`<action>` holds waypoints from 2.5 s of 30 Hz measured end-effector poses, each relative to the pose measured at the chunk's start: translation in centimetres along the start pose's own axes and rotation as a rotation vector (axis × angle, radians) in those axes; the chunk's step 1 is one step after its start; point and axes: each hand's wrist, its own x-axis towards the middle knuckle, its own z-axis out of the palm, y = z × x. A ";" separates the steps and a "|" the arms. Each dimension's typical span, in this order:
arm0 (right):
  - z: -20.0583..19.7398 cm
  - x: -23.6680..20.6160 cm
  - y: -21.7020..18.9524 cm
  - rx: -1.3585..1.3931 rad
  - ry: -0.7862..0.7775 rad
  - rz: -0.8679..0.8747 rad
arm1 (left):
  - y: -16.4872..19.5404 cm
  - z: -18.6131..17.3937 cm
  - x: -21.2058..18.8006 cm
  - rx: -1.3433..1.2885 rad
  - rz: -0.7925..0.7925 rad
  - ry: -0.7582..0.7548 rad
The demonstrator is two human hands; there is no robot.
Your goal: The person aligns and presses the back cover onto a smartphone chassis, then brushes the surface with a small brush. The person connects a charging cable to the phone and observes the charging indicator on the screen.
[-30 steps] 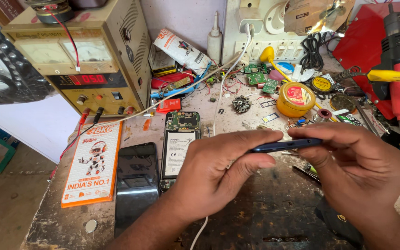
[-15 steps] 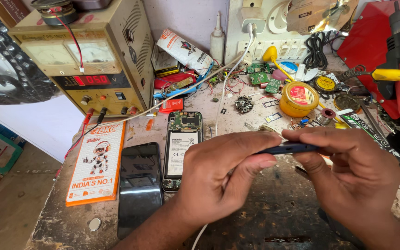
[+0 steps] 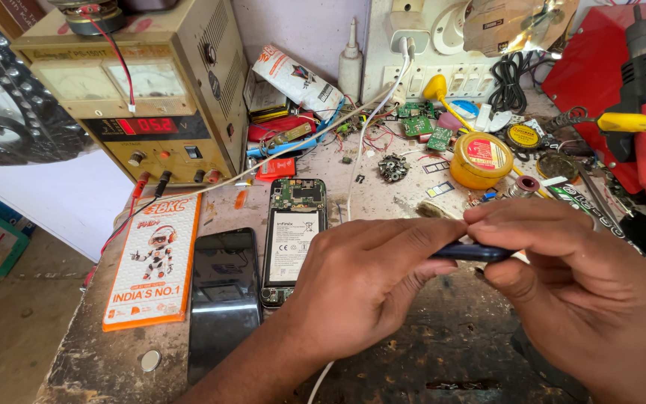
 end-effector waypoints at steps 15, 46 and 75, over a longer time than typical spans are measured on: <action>1.4 -1.2 0.6 0.113 0.063 0.040 | 1.2 1.5 -0.5 0.101 0.013 0.061; 1.2 -1.8 1.0 0.145 0.073 0.011 | 1.9 1.3 0.0 0.092 0.099 0.091; 0.8 -0.6 -1.0 -0.316 0.132 -0.129 | 0.6 2.1 -0.8 -0.122 0.025 0.077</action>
